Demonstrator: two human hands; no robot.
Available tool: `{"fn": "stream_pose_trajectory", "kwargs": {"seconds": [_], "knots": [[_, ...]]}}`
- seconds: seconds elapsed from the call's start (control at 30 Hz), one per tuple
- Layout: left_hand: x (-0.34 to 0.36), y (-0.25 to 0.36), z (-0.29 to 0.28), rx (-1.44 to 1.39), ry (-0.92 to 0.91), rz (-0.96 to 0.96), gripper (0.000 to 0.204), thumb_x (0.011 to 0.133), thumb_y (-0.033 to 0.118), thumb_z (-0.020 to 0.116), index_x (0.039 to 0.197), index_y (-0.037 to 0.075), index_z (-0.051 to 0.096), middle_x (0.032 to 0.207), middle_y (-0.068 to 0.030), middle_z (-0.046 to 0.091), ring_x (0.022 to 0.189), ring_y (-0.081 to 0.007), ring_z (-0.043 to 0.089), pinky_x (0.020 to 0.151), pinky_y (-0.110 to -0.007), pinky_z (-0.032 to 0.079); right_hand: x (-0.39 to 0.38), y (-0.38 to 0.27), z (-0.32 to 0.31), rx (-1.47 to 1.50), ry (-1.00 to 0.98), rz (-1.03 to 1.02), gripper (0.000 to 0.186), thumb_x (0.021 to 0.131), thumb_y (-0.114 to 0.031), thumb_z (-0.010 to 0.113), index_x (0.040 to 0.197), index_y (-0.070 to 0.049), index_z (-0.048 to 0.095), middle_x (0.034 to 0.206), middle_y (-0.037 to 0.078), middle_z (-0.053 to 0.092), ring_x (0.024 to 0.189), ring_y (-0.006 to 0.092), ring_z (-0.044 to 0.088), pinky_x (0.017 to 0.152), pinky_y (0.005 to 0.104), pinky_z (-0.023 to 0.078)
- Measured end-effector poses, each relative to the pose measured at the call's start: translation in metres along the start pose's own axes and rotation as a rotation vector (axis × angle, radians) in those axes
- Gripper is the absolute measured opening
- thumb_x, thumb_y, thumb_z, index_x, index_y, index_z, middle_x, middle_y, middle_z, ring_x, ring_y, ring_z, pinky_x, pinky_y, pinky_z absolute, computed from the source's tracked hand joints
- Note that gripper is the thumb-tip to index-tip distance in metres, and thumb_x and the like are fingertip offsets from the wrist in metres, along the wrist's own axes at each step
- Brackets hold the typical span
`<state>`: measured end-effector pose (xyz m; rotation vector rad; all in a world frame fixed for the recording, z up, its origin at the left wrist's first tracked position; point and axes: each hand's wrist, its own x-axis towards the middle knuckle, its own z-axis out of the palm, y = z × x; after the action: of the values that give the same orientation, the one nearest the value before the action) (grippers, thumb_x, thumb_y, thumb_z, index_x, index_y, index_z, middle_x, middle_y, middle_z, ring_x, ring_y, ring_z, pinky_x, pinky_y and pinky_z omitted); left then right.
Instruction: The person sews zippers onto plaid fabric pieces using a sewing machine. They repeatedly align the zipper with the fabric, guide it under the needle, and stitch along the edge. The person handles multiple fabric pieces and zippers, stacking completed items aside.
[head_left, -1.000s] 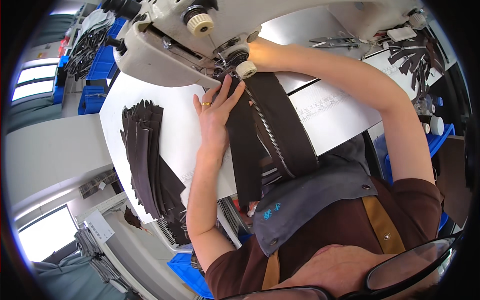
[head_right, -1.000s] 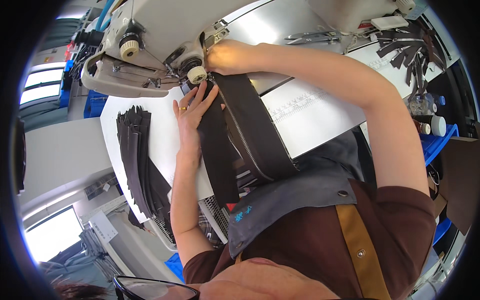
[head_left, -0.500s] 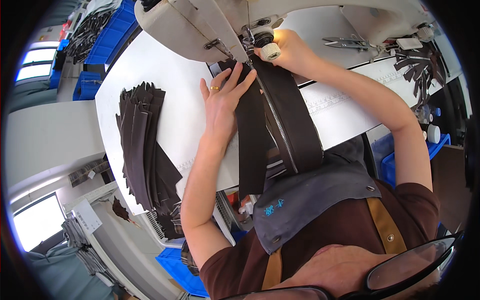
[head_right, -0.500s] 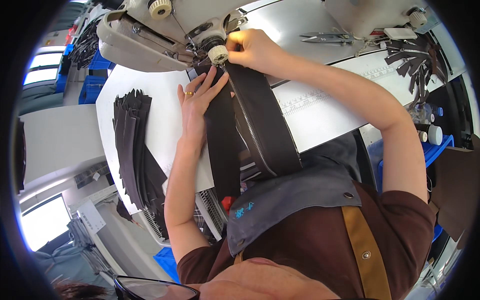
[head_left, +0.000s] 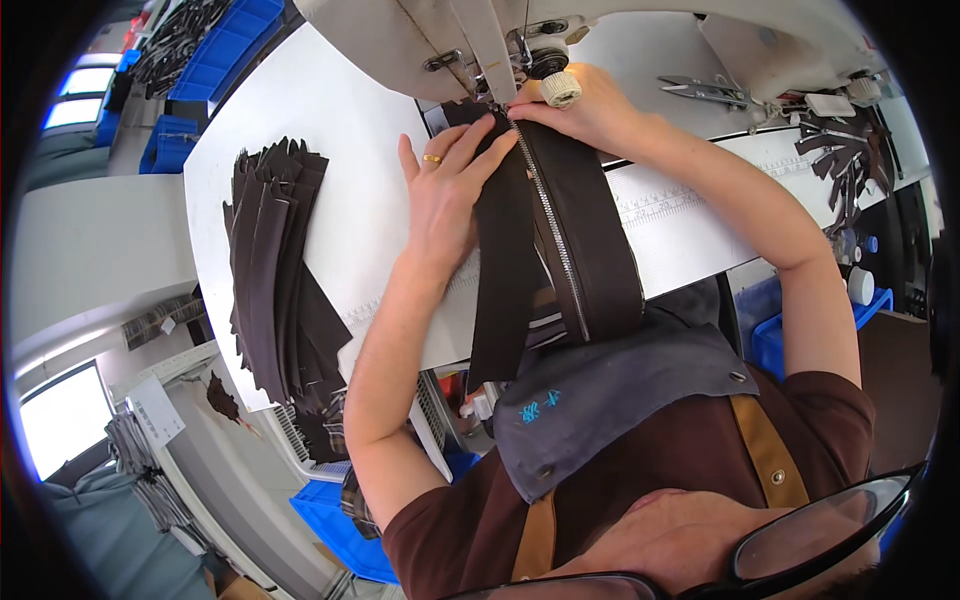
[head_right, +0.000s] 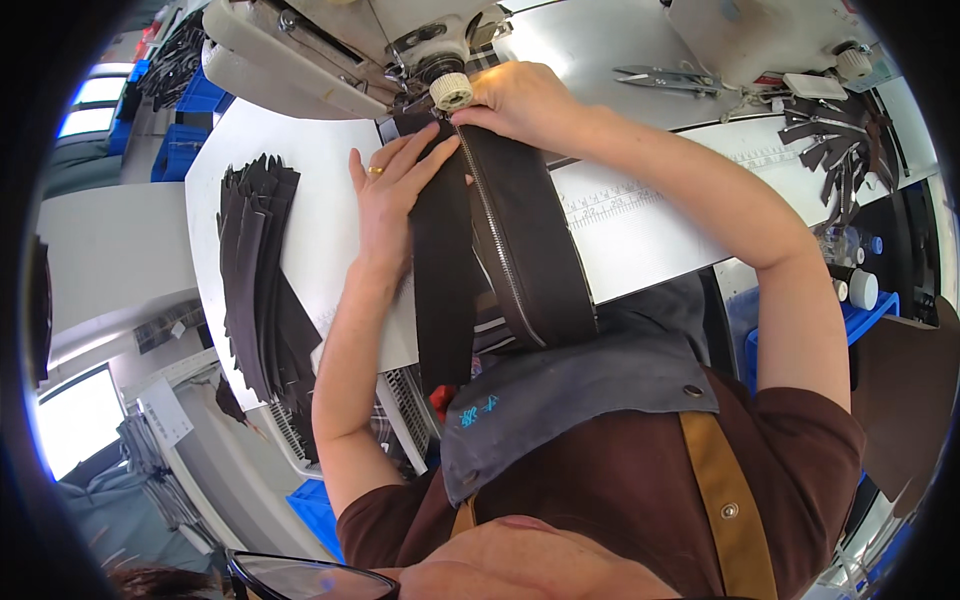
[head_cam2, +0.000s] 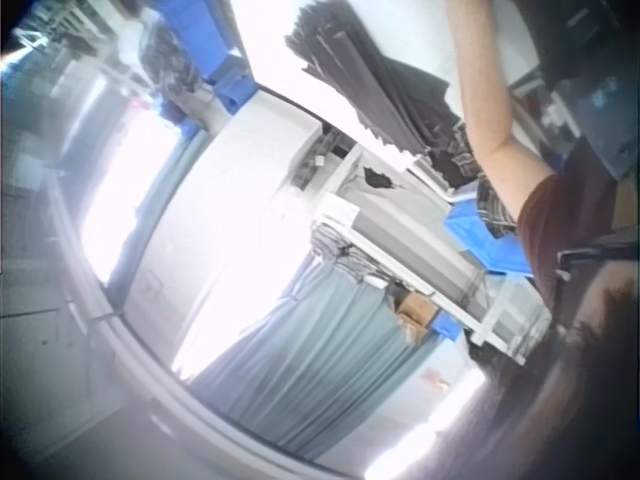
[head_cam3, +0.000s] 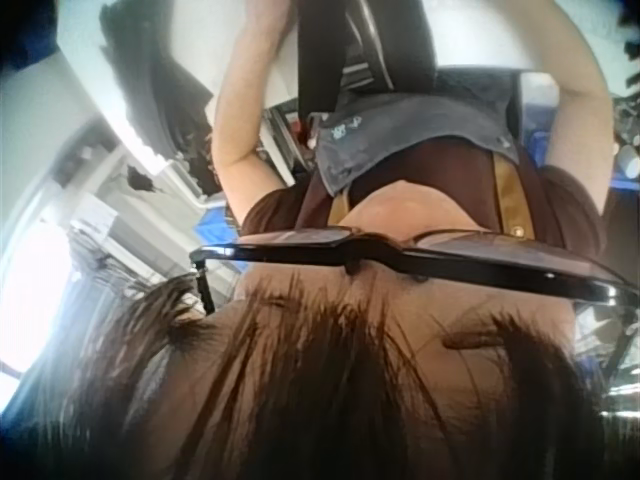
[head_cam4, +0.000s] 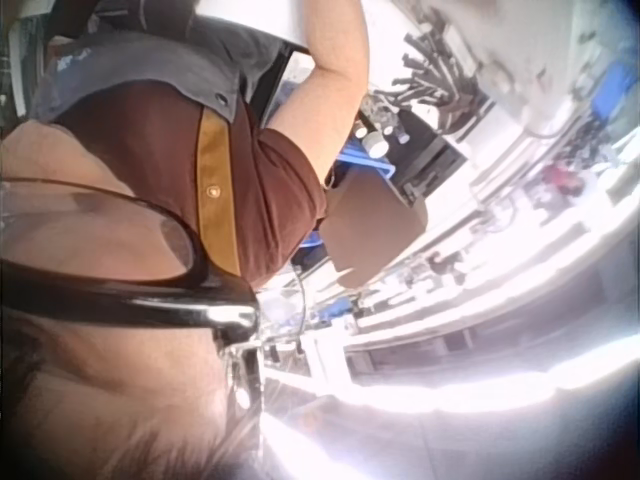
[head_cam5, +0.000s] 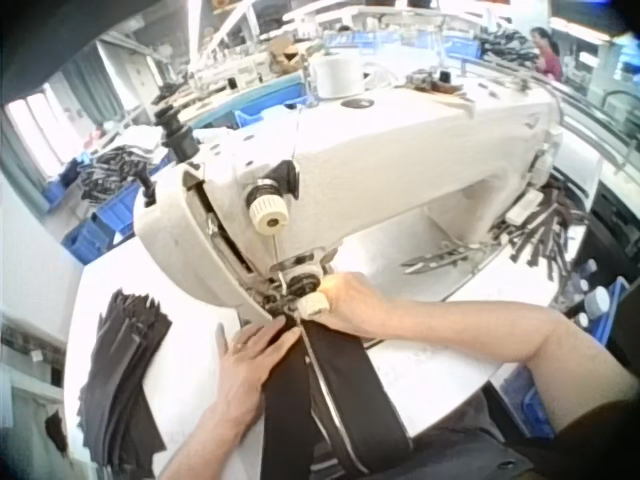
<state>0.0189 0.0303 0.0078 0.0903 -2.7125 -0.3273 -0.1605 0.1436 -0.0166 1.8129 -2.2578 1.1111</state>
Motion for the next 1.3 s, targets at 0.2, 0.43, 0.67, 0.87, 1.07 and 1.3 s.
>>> {"fn": "stream_pose_trajectory", "kwargs": {"seconds": [0.2,0.43,0.67,0.87,1.07,1.3], "knots": [[-0.004,-0.007,-0.005,-0.447,0.182,-0.153,0.035,0.066,0.001,0.061,0.099,0.011,0.068,0.09,-0.0007,0.06,0.084,-0.0169,0.057,0.104,-0.04,0.027,0.001,0.002,0.002,-0.013,0.044,-0.075,0.032,0.081,-0.034,0.063,0.069,-0.005,0.065,0.068,0.007,0.061,0.064,0.0284,0.06,0.056,0.0383,0.047],[-0.008,-0.005,0.001,-0.108,0.109,0.052,0.038,0.06,0.004,0.067,0.096,0.015,0.07,0.086,0.0026,0.059,0.082,-0.0154,0.056,0.104,-0.048,0.024,0.002,-0.004,-0.005,-0.108,-0.058,-0.027,0.02,0.082,-0.03,0.065,0.085,-0.011,0.07,0.076,0.005,0.069,0.066,0.0233,0.064,0.06,0.0331,0.05],[-0.008,-0.003,0.001,-0.079,0.074,0.075,0.033,0.065,0.004,0.064,0.095,0.013,0.068,0.096,0.0003,0.06,0.09,-0.0184,0.058,0.102,-0.054,0.025,0.001,0.0,-0.004,-0.117,-0.075,-0.032,0.02,0.082,-0.029,0.065,0.085,-0.009,0.07,0.078,0.005,0.069,0.069,0.0239,0.065,0.061,0.0327,0.05],[-0.008,0.001,-0.002,-0.123,0.019,-0.002,0.033,0.068,0.008,0.066,0.101,0.013,0.067,0.113,-0.0006,0.06,0.099,-0.0216,0.057,0.101,-0.059,0.024,-0.002,0.006,0.003,-0.039,0.062,-0.088,0.031,0.082,-0.035,0.063,0.07,-0.006,0.066,0.067,0.007,0.061,0.063,0.0281,0.059,0.055,0.0384,0.046],[-0.009,-0.003,-0.003,-0.149,-0.039,-0.03,0.034,0.073,0.009,0.063,0.104,0.019,0.069,0.114,0.0007,0.062,0.103,-0.0189,0.056,0.107,-0.052,0.017,-0.002,0.002,0.001,-0.013,0.067,-0.053,0.028,0.081,-0.034,0.064,0.076,-0.006,0.065,0.068,0.008,0.061,0.067,0.028,0.06,0.057,0.0373,0.047],[-0.007,-0.006,-0.001,-0.16,-0.028,-0.018,0.033,0.072,0.01,0.064,0.103,0.019,0.07,0.112,0.0006,0.063,0.101,-0.0191,0.056,0.106,-0.053,0.019,0.003,-0.002,-0.005,-0.078,0.066,-0.069,0.03,0.078,-0.033,0.068,0.073,-0.004,0.062,0.066,0.008,0.059,0.066,0.0275,0.059,0.058,0.0369,0.047]]}}
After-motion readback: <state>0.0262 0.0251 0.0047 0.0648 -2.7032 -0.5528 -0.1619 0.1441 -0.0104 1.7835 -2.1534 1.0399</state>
